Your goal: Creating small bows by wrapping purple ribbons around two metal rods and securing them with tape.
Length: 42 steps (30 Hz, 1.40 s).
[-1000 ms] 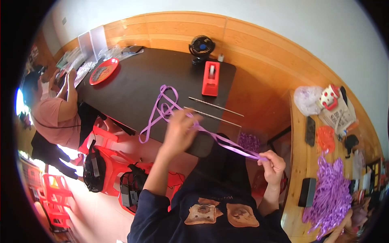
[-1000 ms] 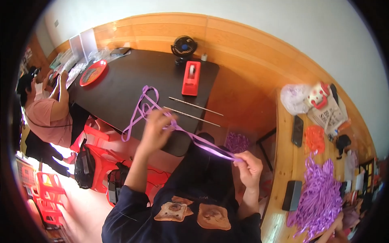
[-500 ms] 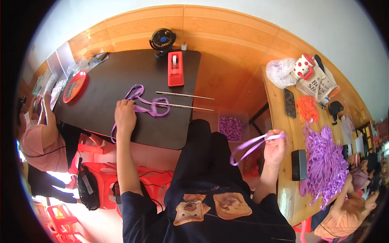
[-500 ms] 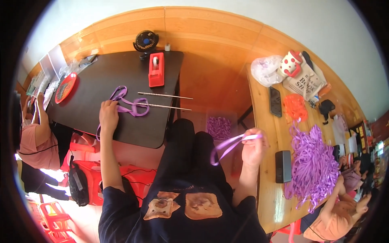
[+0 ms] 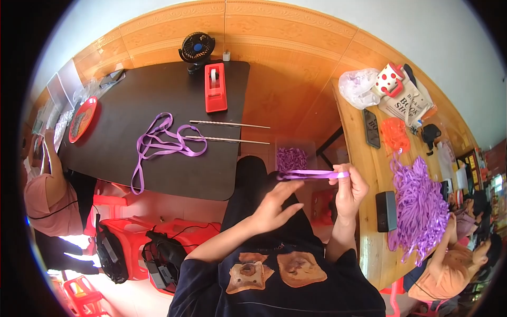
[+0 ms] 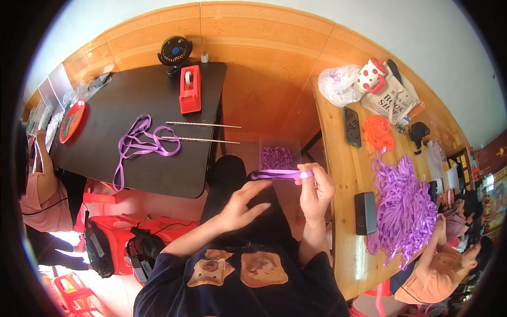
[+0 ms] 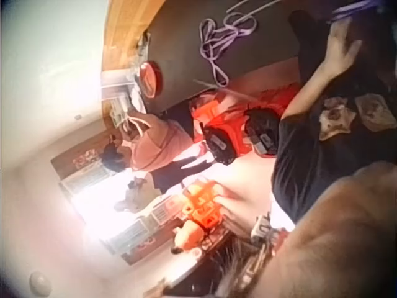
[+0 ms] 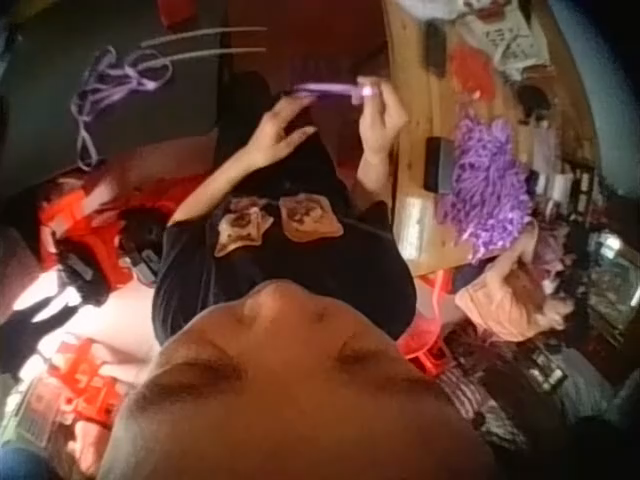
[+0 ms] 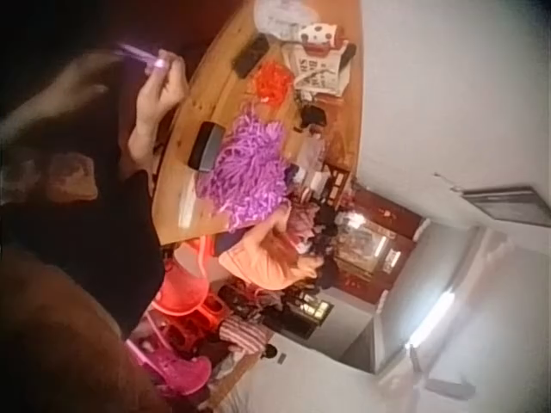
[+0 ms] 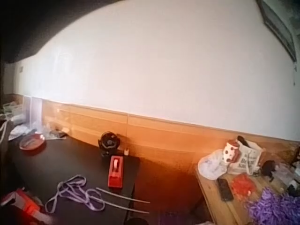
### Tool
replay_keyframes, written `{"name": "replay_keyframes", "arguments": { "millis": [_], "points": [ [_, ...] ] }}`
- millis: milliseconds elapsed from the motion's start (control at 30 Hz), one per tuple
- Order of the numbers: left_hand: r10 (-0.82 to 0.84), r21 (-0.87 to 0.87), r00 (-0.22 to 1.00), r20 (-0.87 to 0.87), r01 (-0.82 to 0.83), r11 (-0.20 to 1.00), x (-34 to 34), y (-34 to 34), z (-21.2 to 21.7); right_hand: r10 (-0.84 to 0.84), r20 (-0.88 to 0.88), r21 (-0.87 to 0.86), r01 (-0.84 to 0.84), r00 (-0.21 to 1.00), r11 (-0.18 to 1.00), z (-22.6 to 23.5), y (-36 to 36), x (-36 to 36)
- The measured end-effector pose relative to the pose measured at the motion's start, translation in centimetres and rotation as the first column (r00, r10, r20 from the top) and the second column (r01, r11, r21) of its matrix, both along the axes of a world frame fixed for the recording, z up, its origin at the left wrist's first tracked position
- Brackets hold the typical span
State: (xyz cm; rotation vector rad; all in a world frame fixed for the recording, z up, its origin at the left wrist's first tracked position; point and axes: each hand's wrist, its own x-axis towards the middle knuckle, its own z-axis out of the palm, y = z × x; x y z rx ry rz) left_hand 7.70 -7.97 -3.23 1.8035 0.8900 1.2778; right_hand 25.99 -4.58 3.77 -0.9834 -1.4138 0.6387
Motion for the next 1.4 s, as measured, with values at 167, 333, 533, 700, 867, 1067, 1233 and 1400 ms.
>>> {"name": "replay_keyframes", "arguments": {
  "millis": [167,333,533,700,867,1067,1233,1400],
  "points": [
    [0.331,0.267,0.933,-0.138,-0.287,0.92,2.1,1.9,-6.6,-0.026,0.057,0.049,0.023,0.998,0.999,0.9,0.0,-0.2],
    [0.492,0.338,0.87,0.026,-0.471,0.815,2.5,0.7,-3.8,-0.044,0.265,0.224,-0.017,0.963,0.975,0.8,0.9,-0.1],
    [-0.065,-0.33,0.894,0.443,0.23,0.916,2.0,4.0,-2.7,-0.146,0.456,0.243,0.035,0.878,0.969,0.3,2.0,-0.7],
    [-0.238,-0.524,0.756,0.61,0.609,0.595,-2.5,2.4,-6.0,-0.067,0.034,-0.371,0.075,0.997,0.926,-4.5,7.3,2.9],
    [-0.062,-0.59,0.75,0.658,0.566,0.576,-4.9,0.5,-8.2,-0.081,-0.365,-0.499,-0.121,0.927,0.858,-10.8,10.2,2.5],
    [0.096,-0.647,0.708,0.699,0.57,0.506,-4.0,2.4,-5.2,0.131,0.695,-0.381,0.207,0.707,0.901,-17.6,9.4,2.8],
    [0.064,-0.651,0.719,0.692,0.583,0.486,-3.0,4.1,-3.6,0.619,-0.225,-0.44,-0.645,0.753,0.625,-9.6,4.4,-1.8],
    [0.079,-0.661,0.744,0.663,0.533,0.528,-3.4,4.4,-2.2,0.66,-0.102,-0.313,-0.654,0.744,0.689,-9.9,5.3,-2.5]
  ]
}}
